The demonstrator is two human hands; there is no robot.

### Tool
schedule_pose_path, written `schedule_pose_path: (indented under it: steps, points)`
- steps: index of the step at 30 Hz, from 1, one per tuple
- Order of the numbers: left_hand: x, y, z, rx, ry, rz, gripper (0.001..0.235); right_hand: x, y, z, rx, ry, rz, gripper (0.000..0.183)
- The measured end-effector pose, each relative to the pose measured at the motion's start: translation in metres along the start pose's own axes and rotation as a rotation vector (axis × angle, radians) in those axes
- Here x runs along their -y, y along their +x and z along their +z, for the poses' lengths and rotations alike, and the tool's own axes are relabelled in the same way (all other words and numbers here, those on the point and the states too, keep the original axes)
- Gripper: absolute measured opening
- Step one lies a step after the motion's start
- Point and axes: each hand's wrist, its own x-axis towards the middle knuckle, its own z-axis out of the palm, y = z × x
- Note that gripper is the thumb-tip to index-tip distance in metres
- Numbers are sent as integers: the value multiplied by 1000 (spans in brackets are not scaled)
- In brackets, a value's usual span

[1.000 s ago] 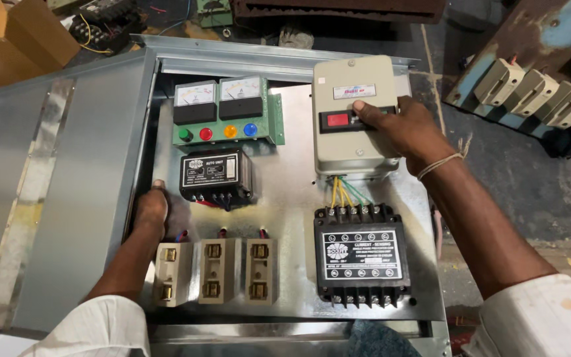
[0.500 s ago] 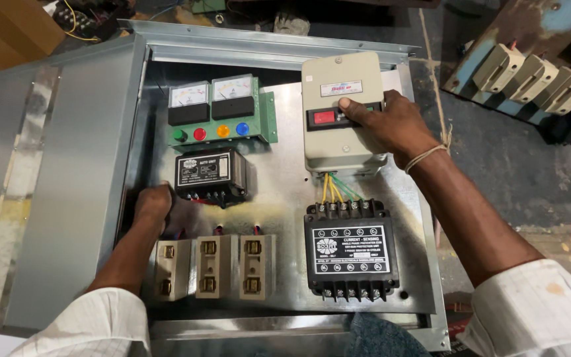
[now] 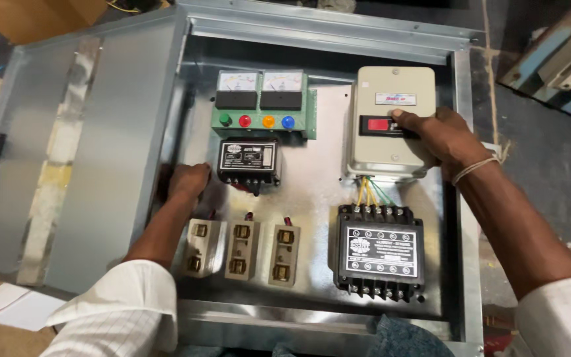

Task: The person places and arranges electrical components including a motor starter, terminal blocks, and meters inside a metal enclosure, then uses pliers to manipulate wires and connects them to a terminal block.

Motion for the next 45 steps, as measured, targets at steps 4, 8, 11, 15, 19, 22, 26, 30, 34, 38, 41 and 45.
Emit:
schedule_pose_path:
  steps: [4,8,11,15,19,22,26,30,34,38,41,45]
  points:
    - [-8,-15,-10,-12,18,17,54,-9,4,6,52,67,12,57]
    - [-3,-22,-10,7,-32,24,53,-27,21,13,60,204,-52,48]
    - [-3,-24,-12,-23,5,47,55,-34,32,17,44,189,-4,50]
    - [-15,-33,-15,-18,115,-32,55,-39,37,20,43,185,5,51]
    - [-19,-37,-18,-17,164,-58,56,-50,39,27,23,185,-22,54]
    - [-10,-28,-13,-48,185,-15,57,-54,38,28,-35,179,-20,59]
    - [11,-13,-11,-97,239,121,59,-56,33,33,-223,-47,-38,69]
    - [23,-10,-13,-118,209,125,61,-62,27,39,-256,-18,-51,77]
    - [27,-16,-10,-146,171,138,58,-83,18,46,-354,-7,-107,81]
    - [35,-8,-13,-206,295,216,66,-104,-3,59,-528,97,-207,94]
    - [41,-1,-13,-198,343,144,66,-101,-12,68,-418,421,-119,67]
    - [44,7,-15,-212,417,167,65,-91,-16,67,-530,239,-69,65]
